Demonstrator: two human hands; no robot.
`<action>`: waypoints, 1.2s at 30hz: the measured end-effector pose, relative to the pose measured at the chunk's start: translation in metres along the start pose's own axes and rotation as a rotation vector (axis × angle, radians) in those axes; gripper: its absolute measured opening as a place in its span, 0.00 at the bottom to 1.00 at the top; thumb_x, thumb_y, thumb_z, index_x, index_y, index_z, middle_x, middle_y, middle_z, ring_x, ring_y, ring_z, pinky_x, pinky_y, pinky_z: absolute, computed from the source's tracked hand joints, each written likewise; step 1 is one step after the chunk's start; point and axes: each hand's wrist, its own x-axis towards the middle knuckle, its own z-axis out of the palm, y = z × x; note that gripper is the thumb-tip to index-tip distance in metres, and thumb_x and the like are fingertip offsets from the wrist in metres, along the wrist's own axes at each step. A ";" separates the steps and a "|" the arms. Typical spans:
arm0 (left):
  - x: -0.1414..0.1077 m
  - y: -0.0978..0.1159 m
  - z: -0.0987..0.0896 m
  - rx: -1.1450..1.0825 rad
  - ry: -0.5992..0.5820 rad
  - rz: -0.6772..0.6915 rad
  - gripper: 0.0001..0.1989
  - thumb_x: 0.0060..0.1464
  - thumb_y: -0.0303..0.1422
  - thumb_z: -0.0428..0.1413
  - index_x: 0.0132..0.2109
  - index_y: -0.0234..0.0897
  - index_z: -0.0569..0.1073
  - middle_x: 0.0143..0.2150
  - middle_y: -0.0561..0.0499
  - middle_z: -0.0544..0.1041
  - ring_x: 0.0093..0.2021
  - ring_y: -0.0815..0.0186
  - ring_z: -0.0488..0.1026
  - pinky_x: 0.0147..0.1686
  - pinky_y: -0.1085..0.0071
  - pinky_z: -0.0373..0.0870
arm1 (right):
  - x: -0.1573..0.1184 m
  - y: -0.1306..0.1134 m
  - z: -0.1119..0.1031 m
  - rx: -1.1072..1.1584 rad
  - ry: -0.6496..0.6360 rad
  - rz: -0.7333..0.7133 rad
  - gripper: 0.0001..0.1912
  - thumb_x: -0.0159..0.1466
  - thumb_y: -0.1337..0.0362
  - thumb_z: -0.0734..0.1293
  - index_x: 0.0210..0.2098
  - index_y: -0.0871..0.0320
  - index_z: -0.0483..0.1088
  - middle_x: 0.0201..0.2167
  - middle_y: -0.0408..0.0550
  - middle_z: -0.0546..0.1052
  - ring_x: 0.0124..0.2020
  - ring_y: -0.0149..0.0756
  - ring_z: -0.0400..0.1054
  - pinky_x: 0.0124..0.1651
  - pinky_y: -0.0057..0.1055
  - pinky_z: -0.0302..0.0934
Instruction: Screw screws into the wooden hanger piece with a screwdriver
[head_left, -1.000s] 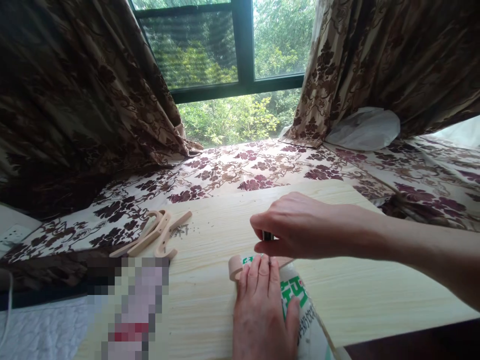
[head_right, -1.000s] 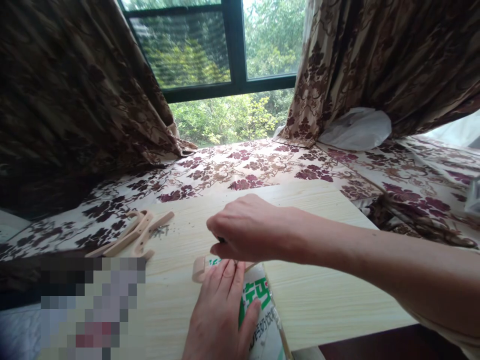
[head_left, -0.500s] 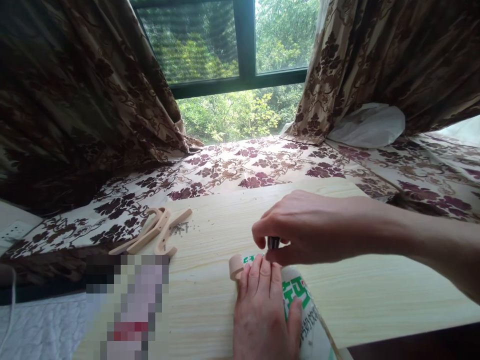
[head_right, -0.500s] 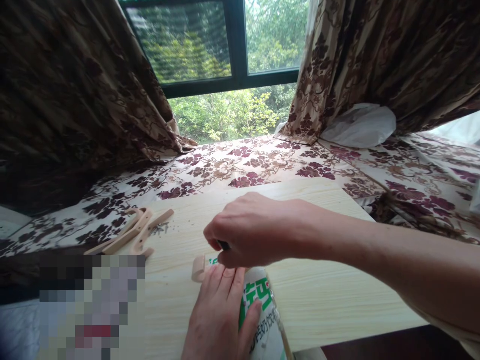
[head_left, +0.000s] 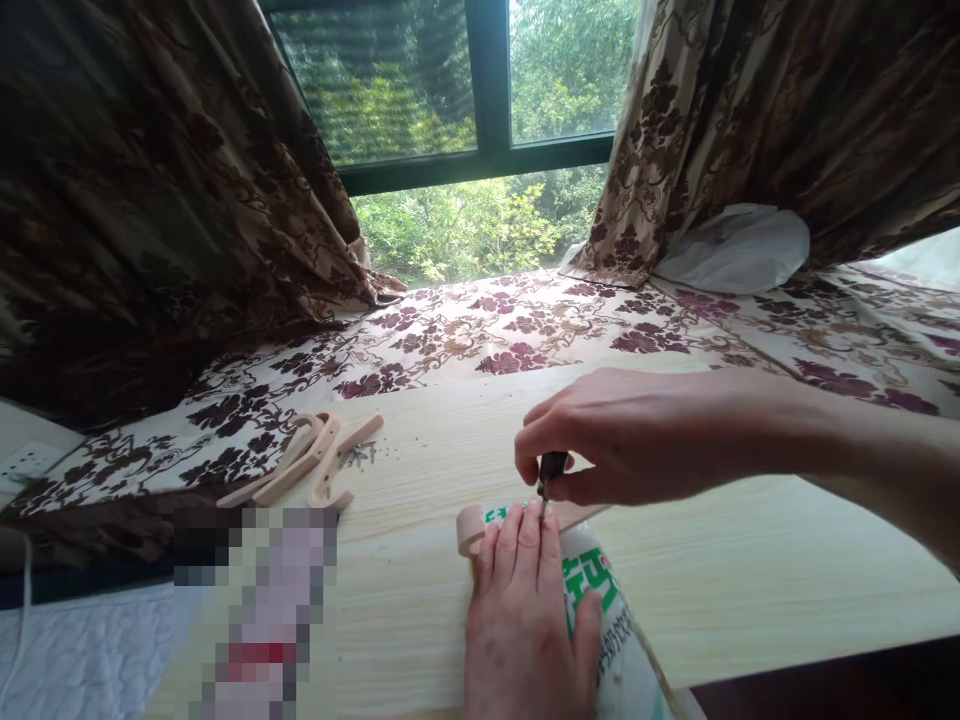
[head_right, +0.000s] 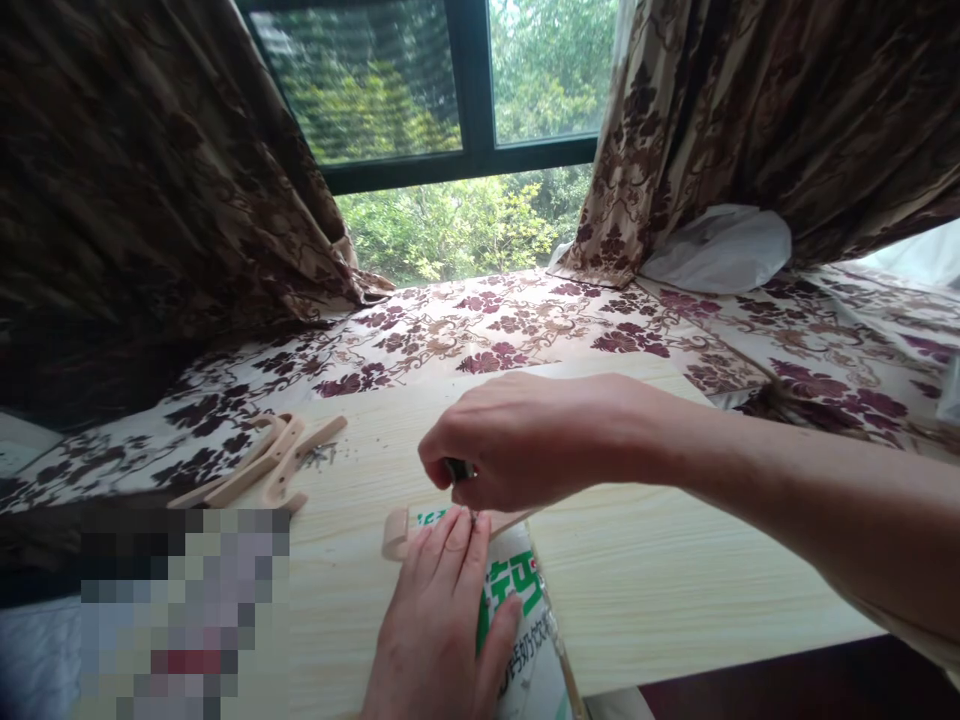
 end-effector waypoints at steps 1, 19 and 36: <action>0.000 0.002 0.001 -0.008 0.013 -0.019 0.25 0.61 0.43 0.40 0.55 0.30 0.69 0.56 0.48 0.71 0.57 0.60 0.66 0.55 0.60 0.62 | 0.000 0.000 0.000 0.005 -0.007 -0.003 0.06 0.60 0.68 0.64 0.34 0.55 0.72 0.27 0.42 0.74 0.27 0.27 0.62 0.27 0.25 0.49; -0.004 0.004 0.006 -0.060 0.023 -0.060 0.26 0.61 0.43 0.40 0.55 0.31 0.68 0.57 0.48 0.70 0.58 0.60 0.65 0.55 0.59 0.61 | 0.006 0.009 0.005 0.062 -0.018 0.141 0.14 0.62 0.55 0.63 0.30 0.58 0.73 0.19 0.41 0.71 0.19 0.26 0.58 0.22 0.26 0.48; -0.032 -0.013 0.092 0.141 0.376 0.029 0.17 0.56 0.35 0.54 0.53 0.38 0.69 0.42 0.50 0.79 0.44 0.60 0.75 0.46 0.63 0.67 | 0.013 -0.020 0.012 -0.292 -0.064 -0.075 0.07 0.55 0.77 0.63 0.25 0.61 0.70 0.24 0.47 0.72 0.23 0.30 0.60 0.23 0.29 0.44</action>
